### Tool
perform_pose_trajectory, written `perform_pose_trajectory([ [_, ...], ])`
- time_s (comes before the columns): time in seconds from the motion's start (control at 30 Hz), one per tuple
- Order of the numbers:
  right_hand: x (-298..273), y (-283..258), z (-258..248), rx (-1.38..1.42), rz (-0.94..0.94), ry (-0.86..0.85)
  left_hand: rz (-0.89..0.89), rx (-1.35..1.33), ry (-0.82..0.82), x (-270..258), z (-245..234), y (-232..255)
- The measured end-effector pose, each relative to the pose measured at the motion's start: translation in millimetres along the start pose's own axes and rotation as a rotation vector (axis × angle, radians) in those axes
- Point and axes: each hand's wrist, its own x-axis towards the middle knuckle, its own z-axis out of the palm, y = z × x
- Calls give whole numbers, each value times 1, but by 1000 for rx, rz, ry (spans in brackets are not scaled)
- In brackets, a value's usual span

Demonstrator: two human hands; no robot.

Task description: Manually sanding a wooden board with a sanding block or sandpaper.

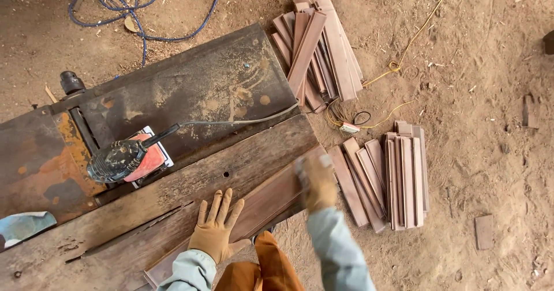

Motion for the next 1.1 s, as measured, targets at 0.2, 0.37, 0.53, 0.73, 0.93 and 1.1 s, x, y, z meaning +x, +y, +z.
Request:
perform_pose_trajectory([
  [0.2,-47,-87,48,-171,-116,-413,-179,114,-808,32,-60,18],
  [0.37,-32,-39,25,188,-39,-388,-125,61,-556,20,-43,11],
  [0.53,-43,-18,43,63,63,345,-139,-6,-413,5,-37,16],
  [0.73,-120,-94,98,-62,-391,136,-573,206,-192,-81,-84,18],
  [0.93,-109,-99,64,402,-328,209,-1227,-287,-158,-234,97,-44],
  [1.1,-108,-89,80,397,-406,284,-1752,-1739,927,-191,69,-5],
])
